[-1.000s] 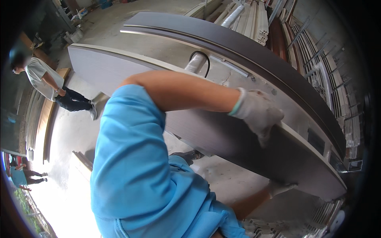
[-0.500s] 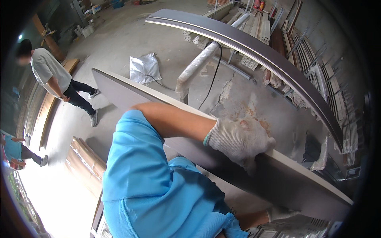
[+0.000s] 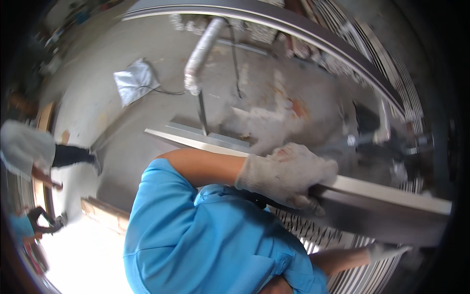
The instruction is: The person repeatedly picks up long rectangular panels, uses a blue utility knife to trim a strip along one edge, then stacks the trimmed panel with others. The cycle of pick, trim, and stack is repeated multiple times.
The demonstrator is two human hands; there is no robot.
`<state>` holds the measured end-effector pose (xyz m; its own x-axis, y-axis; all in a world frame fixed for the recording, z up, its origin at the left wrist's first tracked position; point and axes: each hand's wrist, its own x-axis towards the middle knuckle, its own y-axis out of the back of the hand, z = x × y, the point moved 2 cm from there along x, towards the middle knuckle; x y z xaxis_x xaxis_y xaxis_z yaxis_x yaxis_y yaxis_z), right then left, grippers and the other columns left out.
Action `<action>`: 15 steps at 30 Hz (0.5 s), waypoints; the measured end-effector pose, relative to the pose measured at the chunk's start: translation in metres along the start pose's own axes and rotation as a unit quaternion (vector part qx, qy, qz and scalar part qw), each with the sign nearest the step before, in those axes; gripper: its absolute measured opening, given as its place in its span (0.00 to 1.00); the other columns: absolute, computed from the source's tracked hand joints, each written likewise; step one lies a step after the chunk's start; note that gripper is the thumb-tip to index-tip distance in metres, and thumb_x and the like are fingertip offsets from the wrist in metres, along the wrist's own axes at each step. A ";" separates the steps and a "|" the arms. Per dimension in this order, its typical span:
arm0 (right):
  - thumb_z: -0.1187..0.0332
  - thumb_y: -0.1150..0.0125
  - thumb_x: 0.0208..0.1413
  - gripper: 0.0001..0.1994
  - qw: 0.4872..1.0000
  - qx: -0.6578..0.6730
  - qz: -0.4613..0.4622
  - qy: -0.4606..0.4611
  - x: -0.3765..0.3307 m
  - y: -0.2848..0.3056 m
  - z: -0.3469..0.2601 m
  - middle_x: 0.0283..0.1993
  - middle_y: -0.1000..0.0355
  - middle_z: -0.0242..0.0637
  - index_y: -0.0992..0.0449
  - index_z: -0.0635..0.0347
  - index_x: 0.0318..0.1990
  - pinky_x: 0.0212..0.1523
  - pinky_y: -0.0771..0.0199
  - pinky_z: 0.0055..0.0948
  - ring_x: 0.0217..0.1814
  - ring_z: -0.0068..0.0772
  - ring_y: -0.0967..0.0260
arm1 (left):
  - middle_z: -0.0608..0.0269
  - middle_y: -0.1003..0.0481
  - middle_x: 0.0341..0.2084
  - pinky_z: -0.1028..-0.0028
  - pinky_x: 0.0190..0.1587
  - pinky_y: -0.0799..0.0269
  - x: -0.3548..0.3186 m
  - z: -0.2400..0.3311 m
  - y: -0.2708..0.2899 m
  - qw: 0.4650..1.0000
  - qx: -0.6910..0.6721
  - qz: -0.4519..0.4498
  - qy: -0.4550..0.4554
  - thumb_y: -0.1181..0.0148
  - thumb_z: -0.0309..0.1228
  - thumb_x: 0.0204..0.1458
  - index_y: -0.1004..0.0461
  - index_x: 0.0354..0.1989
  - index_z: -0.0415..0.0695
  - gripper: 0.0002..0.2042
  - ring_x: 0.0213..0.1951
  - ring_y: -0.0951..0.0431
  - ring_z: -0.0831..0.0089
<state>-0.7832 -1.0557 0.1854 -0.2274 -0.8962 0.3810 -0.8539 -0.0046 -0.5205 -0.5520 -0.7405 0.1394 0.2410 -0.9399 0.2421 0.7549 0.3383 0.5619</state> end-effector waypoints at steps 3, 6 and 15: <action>0.57 0.49 0.66 0.31 0.990 -0.021 -0.118 0.080 0.014 0.021 -0.035 0.73 0.46 0.49 0.47 0.61 0.71 0.74 0.49 0.46 0.72 0.46 0.44 | 0.51 0.26 0.31 0.55 0.35 0.31 -0.016 0.002 -0.001 0.998 0.019 0.028 -0.045 0.29 0.52 0.43 0.31 0.37 0.42 0.27 0.34 0.23 0.48; 0.56 0.47 0.66 0.31 0.966 -0.105 -0.149 0.182 0.014 0.041 -0.072 0.71 0.46 0.48 0.45 0.62 0.70 0.71 0.46 0.44 0.69 0.43 0.42 | 0.51 0.25 0.34 0.59 0.37 0.27 -0.033 0.001 0.003 0.998 0.019 0.029 -0.049 0.27 0.52 0.41 0.28 0.42 0.41 0.30 0.37 0.21 0.51; 0.50 0.52 0.67 0.27 0.959 -0.040 -0.162 0.231 -0.067 0.037 -0.180 0.61 0.35 0.43 0.37 0.62 0.64 0.58 0.33 0.34 0.58 0.35 0.34 | 0.53 0.24 0.33 0.68 0.40 0.27 -0.069 0.004 0.023 0.983 -0.146 0.032 -0.104 0.26 0.50 0.42 0.30 0.49 0.34 0.35 0.35 0.22 0.63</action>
<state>-0.8842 -0.9163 0.2785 -0.1106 -0.5616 0.8200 -0.9435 -0.2001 -0.2643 -0.5538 -0.6676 0.1387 0.1868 -0.8765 0.4437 0.8921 0.3404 0.2970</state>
